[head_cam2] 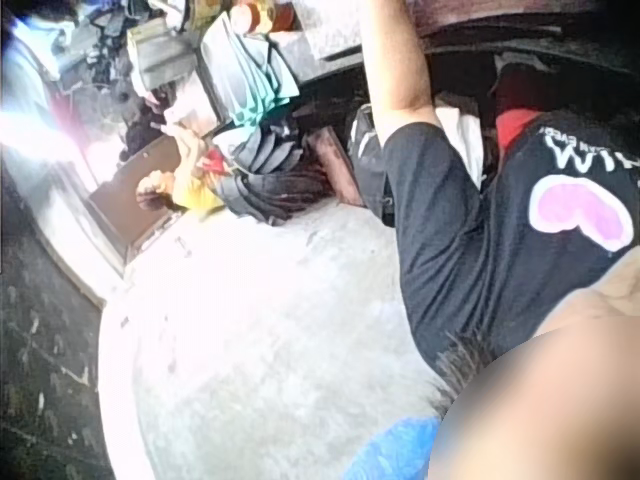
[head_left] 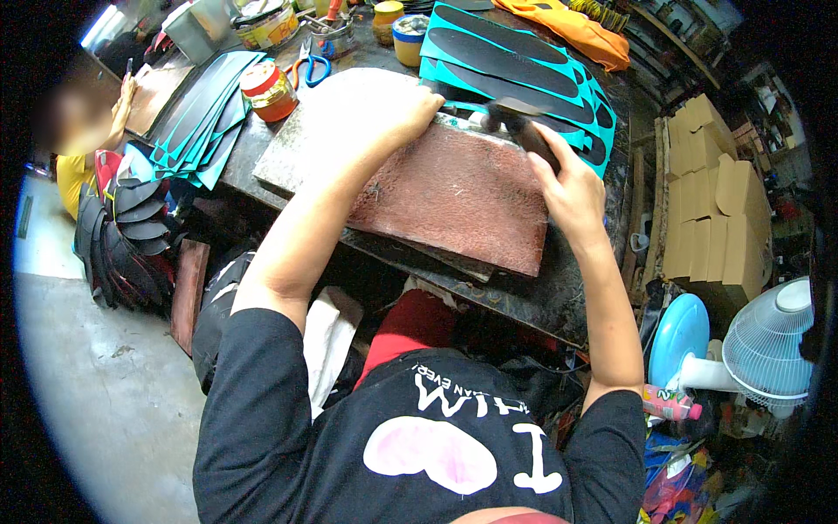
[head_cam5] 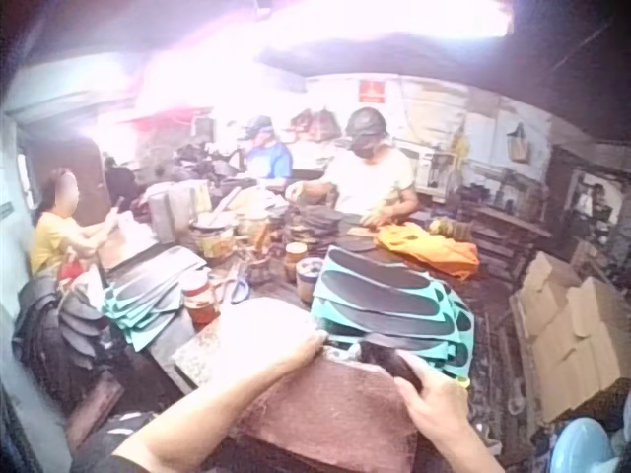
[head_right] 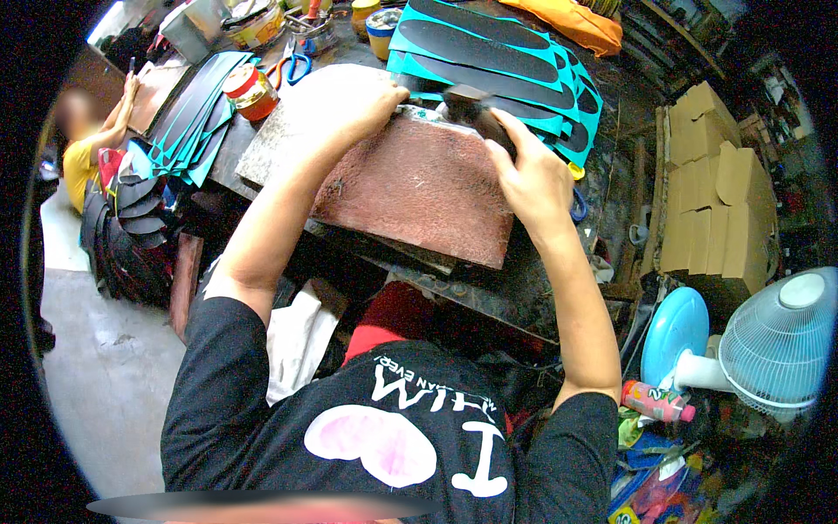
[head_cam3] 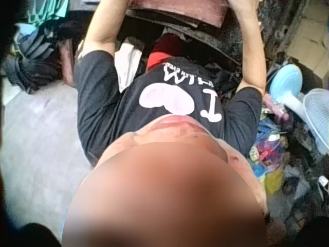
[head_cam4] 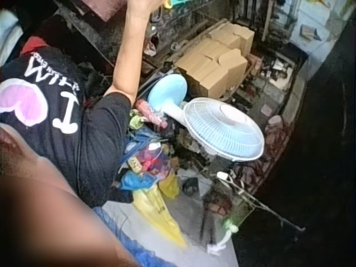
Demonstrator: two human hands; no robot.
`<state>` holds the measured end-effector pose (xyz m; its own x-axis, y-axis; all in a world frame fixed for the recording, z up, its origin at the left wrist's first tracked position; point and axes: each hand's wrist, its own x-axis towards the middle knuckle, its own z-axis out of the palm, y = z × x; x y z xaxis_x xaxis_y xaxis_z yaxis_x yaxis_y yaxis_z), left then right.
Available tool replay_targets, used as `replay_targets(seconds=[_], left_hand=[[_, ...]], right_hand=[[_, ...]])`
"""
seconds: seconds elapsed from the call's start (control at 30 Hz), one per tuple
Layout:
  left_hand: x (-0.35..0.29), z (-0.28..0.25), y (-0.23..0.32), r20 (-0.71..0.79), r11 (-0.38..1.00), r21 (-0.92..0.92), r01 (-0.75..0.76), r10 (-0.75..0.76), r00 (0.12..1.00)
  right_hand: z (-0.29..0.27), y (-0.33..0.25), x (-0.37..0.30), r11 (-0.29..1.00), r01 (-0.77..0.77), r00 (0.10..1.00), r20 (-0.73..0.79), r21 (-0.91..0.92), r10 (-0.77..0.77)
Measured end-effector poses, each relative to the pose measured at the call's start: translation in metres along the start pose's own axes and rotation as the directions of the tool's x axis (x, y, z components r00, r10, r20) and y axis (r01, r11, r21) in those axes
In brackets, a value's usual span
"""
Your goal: The person uses a hammer and a small metal tool to tap along the edges of a black shoe insole placed on a green sheet. Then they use scissors to trim the green sheet around the insole, separating the insole from the surrounding material.
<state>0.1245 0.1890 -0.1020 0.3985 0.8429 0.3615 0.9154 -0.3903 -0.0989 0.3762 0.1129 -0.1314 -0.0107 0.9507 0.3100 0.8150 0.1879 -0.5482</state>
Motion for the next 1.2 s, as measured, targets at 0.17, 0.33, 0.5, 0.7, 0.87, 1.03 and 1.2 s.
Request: replay_targets(seconds=[0.17, 0.33, 0.5, 0.7, 0.87, 1.03, 1.2], left_hand=[[-0.009, 0.026, -0.021, -0.167, 0.990, 0.123, -0.071, 0.091, 0.982], [-0.015, 0.074, -0.033, -0.129, 0.986, -0.167, -0.001, -0.021, 0.991], [-0.026, 0.086, -0.030, -0.044, 0.907, -0.401, 0.132, -0.162, 0.986], [-0.039, 0.059, -0.028, -0.164, 0.807, -0.458, 0.372, -0.488, 0.857], [-0.026, 0.077, -0.022, -0.283, 0.907, -0.420, 0.034, -0.166, 0.945], [-0.039, 0.073, -0.005, -0.127, 0.900, -0.430, 0.069, -0.136, 0.983], [-0.113, 0.036, 0.034, -0.044, 0.915, -0.401, -0.040, 0.024, 0.999]], right_hand=[[0.033, -0.012, 0.039, 0.956, 0.198, 0.977, -0.029, -0.218, -0.210], [0.068, -0.020, 0.089, 0.894, 0.354, 0.925, -0.035, -0.275, -0.377], [0.093, -0.032, 0.119, 0.887, 0.409, 0.911, 0.044, -0.215, -0.410], [0.132, -0.031, 0.132, 0.905, 0.402, 0.914, 0.128, -0.137, -0.386], [0.151, -0.031, 0.135, 0.924, 0.373, 0.920, 0.161, -0.089, -0.356], [0.090, -0.016, 0.085, 0.744, 0.668, 0.744, -0.018, -0.002, -0.668], [0.004, 0.036, -0.004, 0.958, 0.258, 0.959, 0.087, 0.124, -0.269]])
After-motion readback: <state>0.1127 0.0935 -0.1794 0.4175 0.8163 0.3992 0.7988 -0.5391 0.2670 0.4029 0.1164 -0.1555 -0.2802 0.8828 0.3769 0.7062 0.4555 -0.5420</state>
